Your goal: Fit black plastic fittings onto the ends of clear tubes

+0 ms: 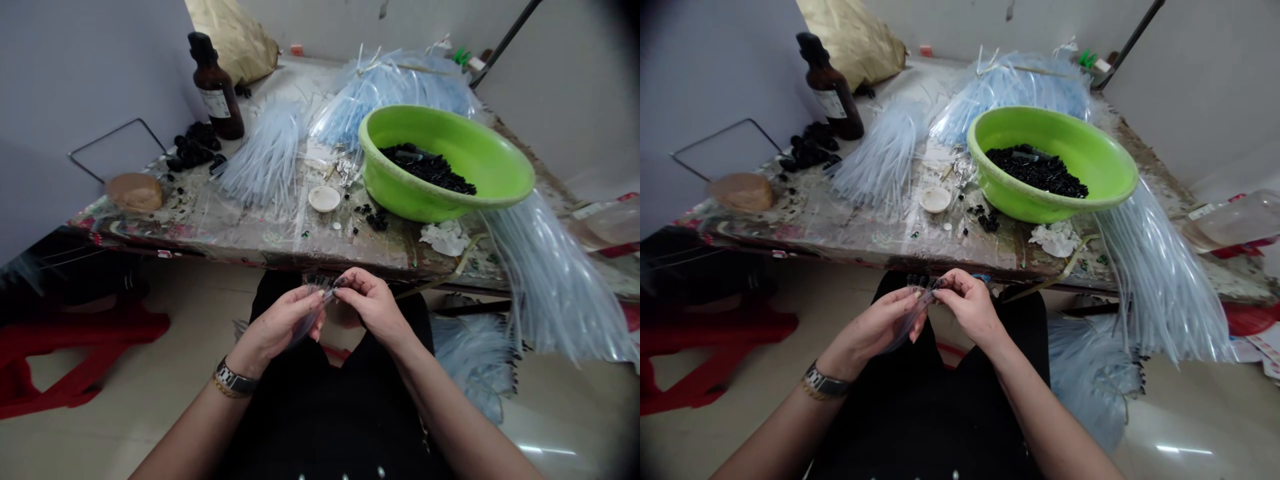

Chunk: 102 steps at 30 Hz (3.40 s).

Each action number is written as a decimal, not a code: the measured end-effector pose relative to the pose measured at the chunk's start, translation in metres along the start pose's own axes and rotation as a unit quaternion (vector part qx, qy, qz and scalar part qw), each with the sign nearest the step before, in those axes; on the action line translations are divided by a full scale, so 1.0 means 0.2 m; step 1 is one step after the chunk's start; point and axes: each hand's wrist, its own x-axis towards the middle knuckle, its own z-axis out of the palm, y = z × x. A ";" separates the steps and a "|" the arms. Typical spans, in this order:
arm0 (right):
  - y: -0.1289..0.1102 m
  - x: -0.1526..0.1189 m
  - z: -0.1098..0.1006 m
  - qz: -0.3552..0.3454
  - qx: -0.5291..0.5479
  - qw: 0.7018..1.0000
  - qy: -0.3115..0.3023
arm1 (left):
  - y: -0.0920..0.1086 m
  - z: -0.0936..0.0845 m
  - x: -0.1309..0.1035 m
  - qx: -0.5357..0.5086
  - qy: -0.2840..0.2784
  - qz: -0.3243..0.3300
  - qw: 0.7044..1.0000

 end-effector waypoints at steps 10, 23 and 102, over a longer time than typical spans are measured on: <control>-0.01 0.01 -0.01 0.005 -0.007 1.000 0.027 | -0.03 0.08 0.02 0.123 0.121 0.103 0.980; -0.04 0.06 -0.09 -0.059 -0.134 0.989 0.018 | -0.02 0.07 0.02 0.163 0.109 0.116 0.974; -0.38 0.80 0.00 -0.237 -0.691 0.683 -0.003 | -0.04 0.00 0.02 0.039 0.223 0.172 0.959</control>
